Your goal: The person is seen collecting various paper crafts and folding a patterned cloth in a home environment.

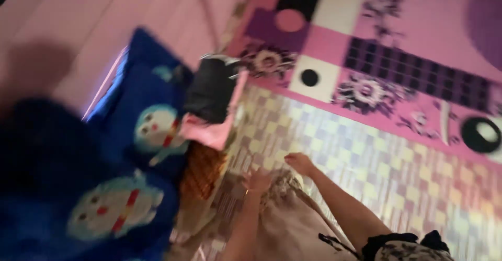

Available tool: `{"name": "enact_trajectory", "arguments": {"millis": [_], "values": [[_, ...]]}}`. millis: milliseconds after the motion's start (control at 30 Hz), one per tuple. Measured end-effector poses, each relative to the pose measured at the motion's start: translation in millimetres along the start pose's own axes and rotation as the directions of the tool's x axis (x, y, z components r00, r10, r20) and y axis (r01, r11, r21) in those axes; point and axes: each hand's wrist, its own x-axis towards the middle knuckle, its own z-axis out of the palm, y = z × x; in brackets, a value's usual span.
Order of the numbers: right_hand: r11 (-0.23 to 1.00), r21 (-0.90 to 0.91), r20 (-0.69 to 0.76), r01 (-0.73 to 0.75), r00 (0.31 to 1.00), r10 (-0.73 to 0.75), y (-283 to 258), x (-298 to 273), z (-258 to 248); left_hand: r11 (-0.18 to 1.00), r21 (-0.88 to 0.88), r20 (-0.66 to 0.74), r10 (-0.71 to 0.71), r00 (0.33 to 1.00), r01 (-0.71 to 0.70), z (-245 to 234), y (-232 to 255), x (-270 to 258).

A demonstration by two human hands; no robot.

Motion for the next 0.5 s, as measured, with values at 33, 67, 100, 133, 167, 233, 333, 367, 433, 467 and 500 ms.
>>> {"name": "enact_trajectory", "arguments": {"millis": [33, 67, 100, 133, 167, 233, 333, 367, 433, 467, 500], "values": [[0.999, 0.025, -0.049, -0.028, 0.998, 0.029, 6.0, -15.6, -26.4, 0.998, 0.030, 0.003, 0.054, 0.999, -0.054, -6.2, 25.6, 4.5], [0.989, 0.143, -0.160, -0.047, 0.985, 0.070, 14.9, -33.2, -54.9, 0.982, -0.055, -0.048, 0.178, 0.983, -0.180, -11.4, 55.6, 9.7], [0.965, 0.258, -0.267, -0.048, 0.956, 0.119, 25.6, -51.4, -83.1, 0.942, -0.137, -0.099, 0.294, 0.951, -0.306, -14.8, 87.4, 14.8], [0.954, 0.291, -0.307, -0.071, 0.938, 0.164, 27.7, -78.9, -106.1, 0.928, -0.107, -0.076, 0.350, 0.933, -0.357, -21.7, 120.5, 12.2], [0.923, 0.381, -0.389, -0.056, 0.895, 0.216, 31.0, -106.3, -129.2, 0.915, -0.143, -0.020, 0.378, 0.926, -0.377, -26.9, 155.5, 9.2], [0.879, 0.476, -0.483, -0.029, 0.827, 0.288, 46.9, -147.6, -175.9, 0.895, -0.162, 0.043, 0.426, 0.904, -0.415, -32.9, 226.1, 4.4], [0.835, 0.549, -0.614, 0.040, 0.697, 0.370, 101.6, -203.1, -221.6, 0.742, -0.176, -0.003, 0.657, 0.754, -0.648, -25.2, 331.6, -9.8], [0.824, 0.562, -0.644, 0.071, 0.663, 0.383, 123.7, -221.4, -227.9, 0.676, -0.177, -0.058, 0.718, 0.693, -0.715, -22.9, 363.3, -21.9], [0.817, 0.568, -0.701, 0.104, 0.580, 0.414, 174.9, -258.0, -269.9, 0.560, -0.175, -0.109, 0.806, 0.581, -0.810, -22.1, 450.2, -45.7], [0.811, 0.579, -0.706, 0.081, 0.547, 0.449, 192.0, -276.0, -278.4, 0.616, -0.236, -0.042, 0.766, 0.641, -0.751, -19.7, 475.5, -63.7], [0.805, 0.591, -0.710, 0.059, 0.513, 0.483, 207.9, -292.8, -286.2, 0.671, -0.287, 0.029, 0.719, 0.694, -0.684, -18.1, 499.1, -80.8]]}}
